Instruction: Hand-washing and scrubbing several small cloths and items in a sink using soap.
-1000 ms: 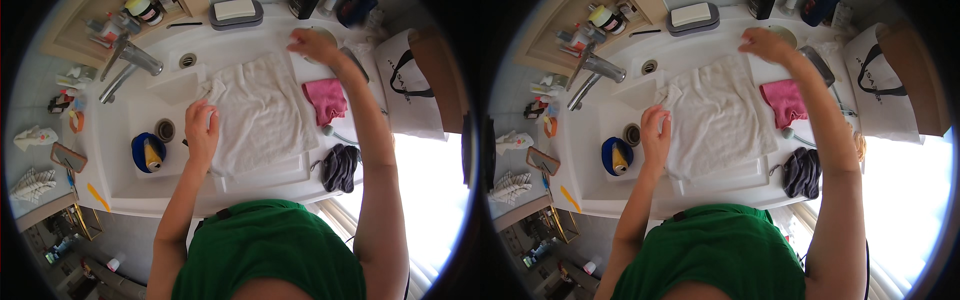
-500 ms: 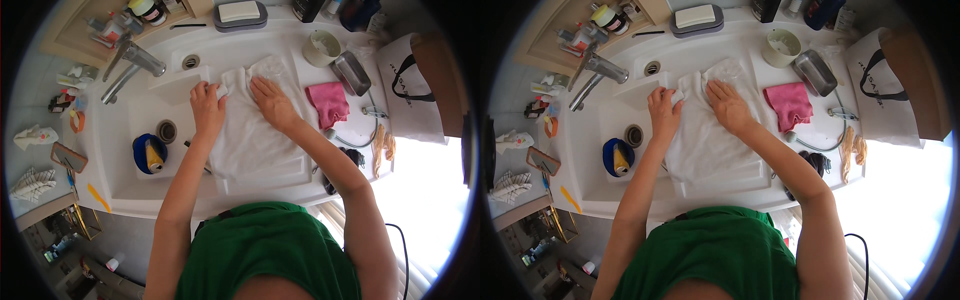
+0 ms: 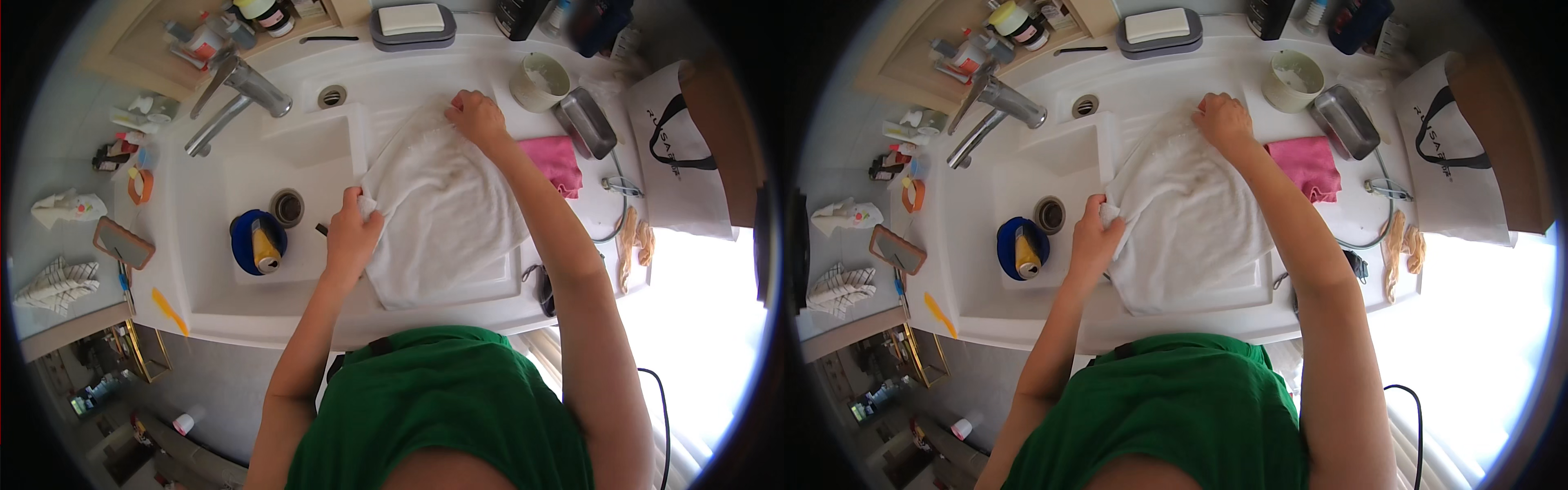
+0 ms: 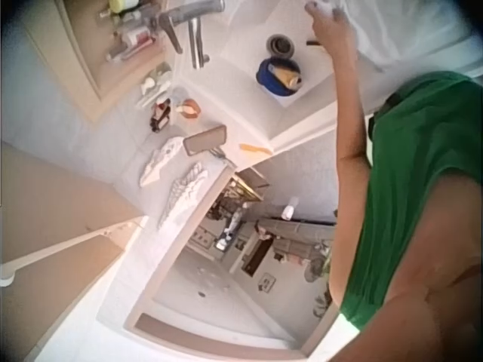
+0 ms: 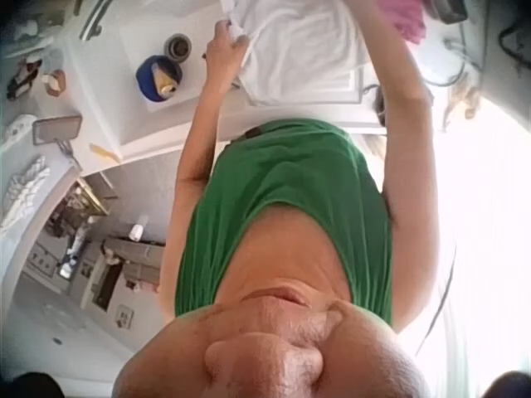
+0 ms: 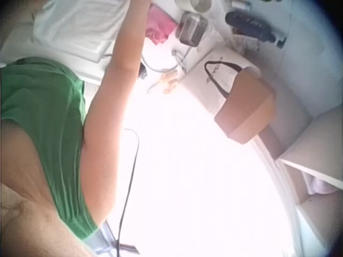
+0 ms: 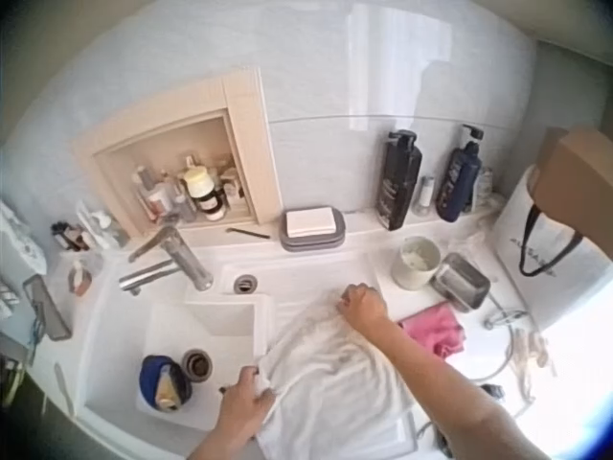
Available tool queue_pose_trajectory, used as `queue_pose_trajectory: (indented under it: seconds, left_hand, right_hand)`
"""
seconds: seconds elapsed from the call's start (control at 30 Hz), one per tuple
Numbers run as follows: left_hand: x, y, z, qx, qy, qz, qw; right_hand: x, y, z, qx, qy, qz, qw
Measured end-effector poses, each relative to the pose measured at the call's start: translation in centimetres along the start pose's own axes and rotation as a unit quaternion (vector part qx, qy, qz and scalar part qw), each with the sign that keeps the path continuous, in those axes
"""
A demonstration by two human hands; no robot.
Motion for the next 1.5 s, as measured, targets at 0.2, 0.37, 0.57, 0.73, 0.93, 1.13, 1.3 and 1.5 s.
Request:
queue_pose_trajectory:
  seconds: [0.2,0.37,0.57,0.73,0.93,1.13,1.3,1.5]
  left_hand:
    - [0.1,1.2,-2.8,0.304,-0.252,-0.247,0.885]
    - [2.7,1.1,-2.6,0.314,-0.27,-0.152,0.897]
    - [3.2,1.0,-3.1,0.336,-0.237,-0.187,0.892]
    - [3.7,1.2,-2.2,0.287,-0.273,-0.104,0.912]
    - [3.2,1.2,-3.6,0.336,-0.216,-0.217,0.891]
    - [4.1,0.9,-2.2,0.288,-0.26,-0.131,0.912]
    - [3.3,1.5,-3.8,0.326,-0.211,-0.23,0.892]
    - [3.5,0.9,-2.9,0.303,-0.214,-0.202,0.906]
  right_hand:
    - [3.8,3.7,5.6,-0.151,-0.015,-0.039,0.988]
    - [7.6,8.2,8.3,-0.211,0.081,0.024,0.974]
    - [5.7,-1.4,6.4,-0.179,0.159,-0.076,0.968]
    - [9.2,7.3,9.6,-0.286,0.034,0.058,0.956]
    - [5.9,-1.7,8.3,-0.226,0.142,-0.067,0.961]
    - [8.7,8.5,9.8,-0.33,-0.013,0.055,0.942]
    - [6.9,0.9,8.5,-0.243,0.133,0.011,0.961]
    - [9.1,3.5,9.7,-0.268,0.066,0.021,0.961]
Point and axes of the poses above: each hand's wrist, its own y-axis away from the middle knuckle, its own x-axis out of the palm, z = x × y, the point moved 5 cm from there along -y, towards the middle knuckle, and after that the axes turned 15 degrees about -y, right-handed, at the moved point
